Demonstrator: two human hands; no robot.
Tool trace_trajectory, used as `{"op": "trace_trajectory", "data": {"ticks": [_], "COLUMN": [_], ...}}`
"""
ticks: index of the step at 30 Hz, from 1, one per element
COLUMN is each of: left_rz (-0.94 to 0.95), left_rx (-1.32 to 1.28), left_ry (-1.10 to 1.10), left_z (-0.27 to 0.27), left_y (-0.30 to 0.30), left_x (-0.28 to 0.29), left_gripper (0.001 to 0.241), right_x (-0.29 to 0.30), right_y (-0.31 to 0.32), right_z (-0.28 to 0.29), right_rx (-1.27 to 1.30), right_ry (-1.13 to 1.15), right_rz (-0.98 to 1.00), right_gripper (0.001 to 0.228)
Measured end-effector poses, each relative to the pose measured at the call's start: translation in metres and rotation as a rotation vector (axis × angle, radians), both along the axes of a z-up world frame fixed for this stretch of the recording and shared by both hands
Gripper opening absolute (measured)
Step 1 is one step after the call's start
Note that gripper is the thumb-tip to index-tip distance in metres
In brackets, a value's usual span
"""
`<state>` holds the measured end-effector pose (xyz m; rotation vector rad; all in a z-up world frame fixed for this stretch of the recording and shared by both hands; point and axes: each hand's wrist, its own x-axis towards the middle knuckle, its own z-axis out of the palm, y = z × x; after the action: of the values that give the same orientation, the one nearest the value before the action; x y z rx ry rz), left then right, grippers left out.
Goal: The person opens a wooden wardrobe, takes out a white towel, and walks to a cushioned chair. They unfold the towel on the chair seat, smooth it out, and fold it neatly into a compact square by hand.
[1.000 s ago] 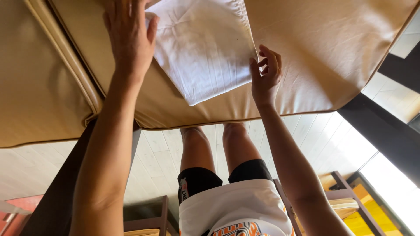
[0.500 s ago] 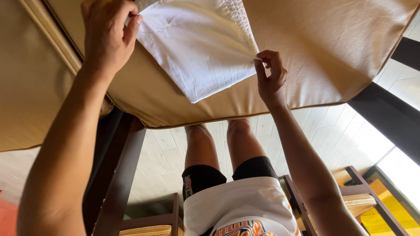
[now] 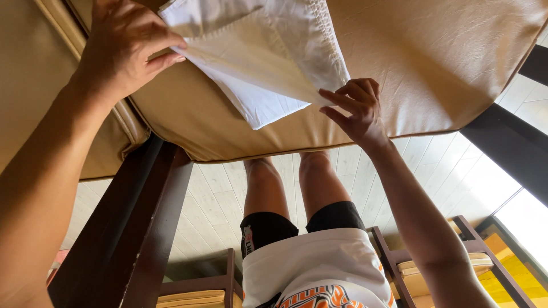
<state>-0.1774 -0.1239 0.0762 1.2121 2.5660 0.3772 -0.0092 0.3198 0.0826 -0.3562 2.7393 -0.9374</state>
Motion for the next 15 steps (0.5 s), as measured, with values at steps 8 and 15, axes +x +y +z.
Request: {"op": "trace_trajectory", "data": {"ticks": [8, 15], "left_rz": [-0.033, 0.005], "left_rx": [0.029, -0.078], "left_ry": [-0.066, -0.171], "left_z": [0.015, -0.012], "left_y": [0.009, 0.043], "left_x": [-0.008, -0.012], "left_gripper": [0.023, 0.058], "right_x": [0.003, -0.036], "right_y": [0.008, -0.010], "right_z": [-0.002, 0.006], "right_rx": [-0.025, 0.107], "right_ry": [-0.085, -0.224], "right_rz": [0.004, 0.037], "right_gripper": [0.028, 0.036]}}
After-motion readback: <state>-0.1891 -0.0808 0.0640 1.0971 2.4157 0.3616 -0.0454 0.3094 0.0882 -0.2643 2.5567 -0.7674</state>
